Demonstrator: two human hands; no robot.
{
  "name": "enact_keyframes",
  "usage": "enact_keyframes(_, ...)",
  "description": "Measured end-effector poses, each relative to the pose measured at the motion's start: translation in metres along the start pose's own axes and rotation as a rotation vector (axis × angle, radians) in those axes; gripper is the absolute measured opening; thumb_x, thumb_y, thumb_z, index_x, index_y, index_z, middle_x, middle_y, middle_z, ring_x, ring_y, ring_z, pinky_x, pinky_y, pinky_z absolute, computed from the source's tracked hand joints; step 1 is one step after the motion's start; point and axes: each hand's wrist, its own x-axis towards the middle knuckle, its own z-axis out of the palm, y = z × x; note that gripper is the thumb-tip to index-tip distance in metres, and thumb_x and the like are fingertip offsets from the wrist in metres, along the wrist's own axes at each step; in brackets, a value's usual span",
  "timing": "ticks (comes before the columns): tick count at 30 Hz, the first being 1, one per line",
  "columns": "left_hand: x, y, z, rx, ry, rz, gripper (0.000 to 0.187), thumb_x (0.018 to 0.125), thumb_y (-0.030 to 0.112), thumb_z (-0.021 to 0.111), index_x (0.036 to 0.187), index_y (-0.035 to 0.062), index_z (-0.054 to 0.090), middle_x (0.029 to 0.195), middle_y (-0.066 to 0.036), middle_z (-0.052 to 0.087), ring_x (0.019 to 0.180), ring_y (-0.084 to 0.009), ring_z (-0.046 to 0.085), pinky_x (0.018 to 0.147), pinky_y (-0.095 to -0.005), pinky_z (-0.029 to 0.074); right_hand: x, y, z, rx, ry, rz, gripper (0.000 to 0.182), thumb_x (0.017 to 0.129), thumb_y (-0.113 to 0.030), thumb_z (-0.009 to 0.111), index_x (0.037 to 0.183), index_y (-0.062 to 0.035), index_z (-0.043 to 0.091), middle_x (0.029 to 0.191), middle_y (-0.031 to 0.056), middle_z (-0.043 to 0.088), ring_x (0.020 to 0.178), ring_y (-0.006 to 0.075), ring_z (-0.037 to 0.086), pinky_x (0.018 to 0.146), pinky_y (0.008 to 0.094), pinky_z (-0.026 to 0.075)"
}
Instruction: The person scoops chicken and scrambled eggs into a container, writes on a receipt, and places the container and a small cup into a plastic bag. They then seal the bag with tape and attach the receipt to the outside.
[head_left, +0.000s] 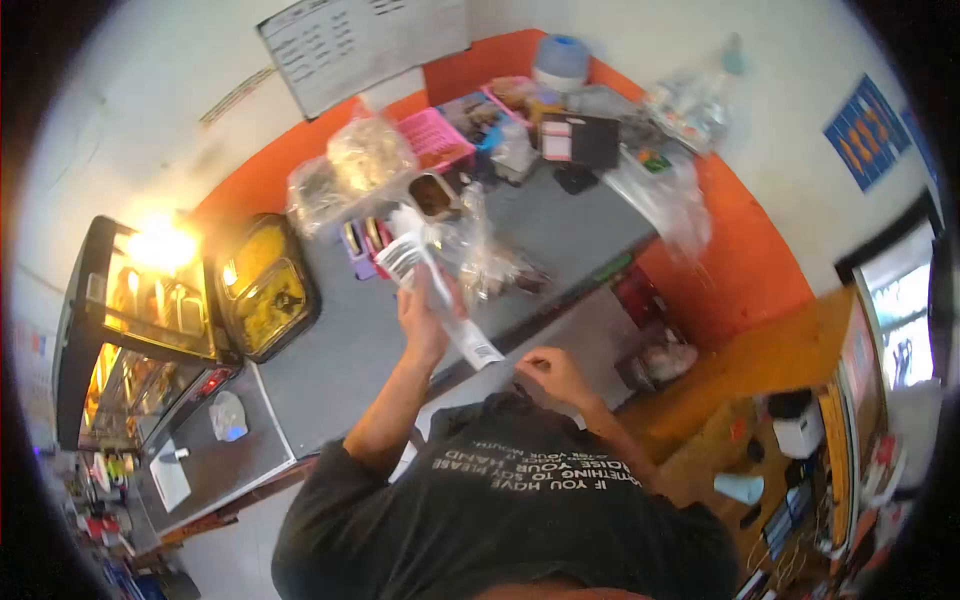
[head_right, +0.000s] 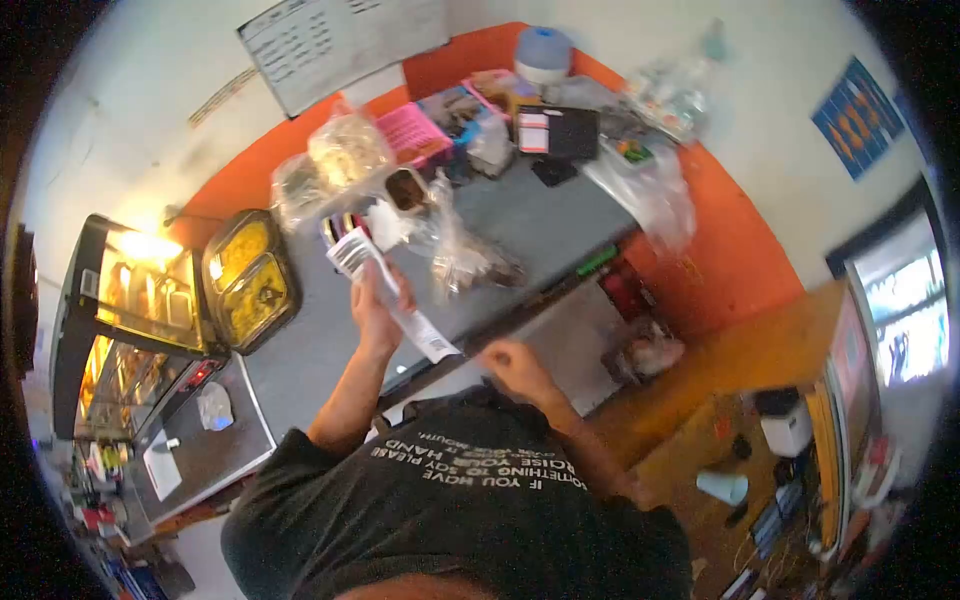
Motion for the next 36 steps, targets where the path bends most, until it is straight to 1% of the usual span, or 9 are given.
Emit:
enact_keyframes(8, -0.022, 0.042, -0.087, 0.134, 0.609, 0.308, 0.013, 0.09, 0.007, 0.067, 0.092, 0.0045, 0.054, 0.083, -0.005, 0.056, 0.066, -0.0115, 0.052, 0.058, -0.0279, 0.045, 0.229, 0.0, 0.11, 0.209, -0.568, -0.212, 0.024, 0.091, -0.025, 0.066, 0.099, -0.0024, 0.068, 0.089, 0.0049, 0.07, 0.08, 0.012, 0.064, 0.07, 0.0282, 0.05)
enact_keyframes(15, -0.066, 0.012, -0.118, 0.27, 0.885, 0.334, 0.02, 0.098, 0.019, 0.057, 0.092, 0.0002, 0.059, 0.088, -0.013, 0.064, 0.062, -0.0142, 0.055, 0.058, -0.0287, 0.046, 0.412, 0.09, 0.248, 0.168, -0.11, 0.305, 0.038, 0.088, -0.043, 0.065, 0.101, -0.0074, 0.068, 0.08, 0.0026, 0.064, 0.066, 0.014, 0.061, 0.052, 0.0319, 0.047)
enact_keyframes(17, -0.075, 0.005, -0.126, 0.302, 0.868, 0.331, 0.029, 0.1, 0.026, 0.052, 0.094, -0.0015, 0.06, 0.09, -0.015, 0.065, 0.063, -0.015, 0.057, 0.058, -0.0293, 0.047, 0.406, 0.041, 0.231, 0.279, -0.176, 0.675, 0.027, 0.086, -0.036, 0.067, 0.095, -0.0102, 0.069, 0.083, 0.0019, 0.065, 0.069, 0.0143, 0.061, 0.053, 0.0343, 0.047)
enact_keyframes(21, -0.083, 0.01, -0.142, 0.432, 0.856, 0.21, 0.039, 0.103, 0.034, 0.044, 0.104, -0.0023, 0.058, 0.095, -0.017, 0.064, 0.062, -0.0181, 0.06, 0.057, -0.0299, 0.049, 0.404, 0.057, 0.243, 0.562, -0.141, 0.729, 0.02, 0.083, -0.03, 0.071, 0.093, -0.0121, 0.069, 0.085, 0.0012, 0.065, 0.072, 0.0139, 0.059, 0.06, 0.0331, 0.048)
enact_keyframes(23, -0.079, 0.015, -0.157, 0.387, 0.851, 0.111, 0.04, 0.104, 0.035, 0.042, 0.112, -0.0021, 0.055, 0.096, -0.017, 0.065, 0.063, -0.0183, 0.061, 0.057, -0.03, 0.049, 0.389, 0.076, 0.248, 0.627, -0.171, 0.388, 0.015, 0.079, -0.025, 0.075, 0.087, -0.0136, 0.07, 0.085, 0.0012, 0.065, 0.075, 0.0147, 0.06, 0.067, 0.0309, 0.048)
enact_keyframes(29, -0.034, 0.012, -0.229, 0.308, 0.612, -0.031, 0.043, 0.105, 0.035, 0.038, 0.113, -0.0037, 0.055, 0.083, -0.011, 0.065, 0.071, -0.0182, 0.064, 0.067, -0.0322, 0.052, 0.37, 0.121, 0.253, -0.231, 0.198, -0.187, 0.021, 0.075, -0.02, 0.075, 0.076, -0.0012, 0.068, 0.087, 0.0161, 0.062, 0.085, 0.0319, 0.06, 0.077, 0.0417, 0.047)
enact_keyframes(33, 0.003, 0.008, -0.27, 0.266, 0.406, -0.228, 0.043, 0.105, 0.036, 0.039, 0.109, -0.0033, 0.058, 0.085, -0.01, 0.065, 0.072, -0.0176, 0.065, 0.068, -0.031, 0.054, 0.359, 0.105, 0.228, -0.432, 0.321, 0.099, 0.018, 0.074, -0.018, 0.075, 0.078, -0.0005, 0.069, 0.093, 0.0151, 0.065, 0.093, 0.0309, 0.06, 0.08, 0.0434, 0.046)
enact_keyframes(35, 0.026, 0.006, -0.29, 0.221, 0.358, -0.296, 0.043, 0.105, 0.035, 0.04, 0.108, -0.0032, 0.059, 0.086, -0.01, 0.066, 0.072, -0.0174, 0.065, 0.069, -0.0305, 0.054, 0.343, 0.05, 0.207, 0.532, -0.24, 0.578, 0.015, 0.083, -0.016, 0.071, 0.088, -0.002, 0.073, 0.097, 0.0107, 0.068, 0.093, 0.0218, 0.06, 0.075, 0.0395, 0.047)
enact_keyframes(36, 0.033, -0.002, -0.299, 0.238, 0.287, -0.335, 0.043, 0.105, 0.035, 0.039, 0.11, -0.0032, 0.058, 0.087, -0.011, 0.065, 0.072, -0.0186, 0.066, 0.067, -0.0314, 0.055, 0.332, 0.02, 0.202, 0.524, -0.229, 0.595, 0.015, 0.083, -0.016, 0.071, 0.088, -0.002, 0.073, 0.097, 0.0107, 0.068, 0.093, 0.0218, 0.06, 0.075, 0.0395, 0.047)
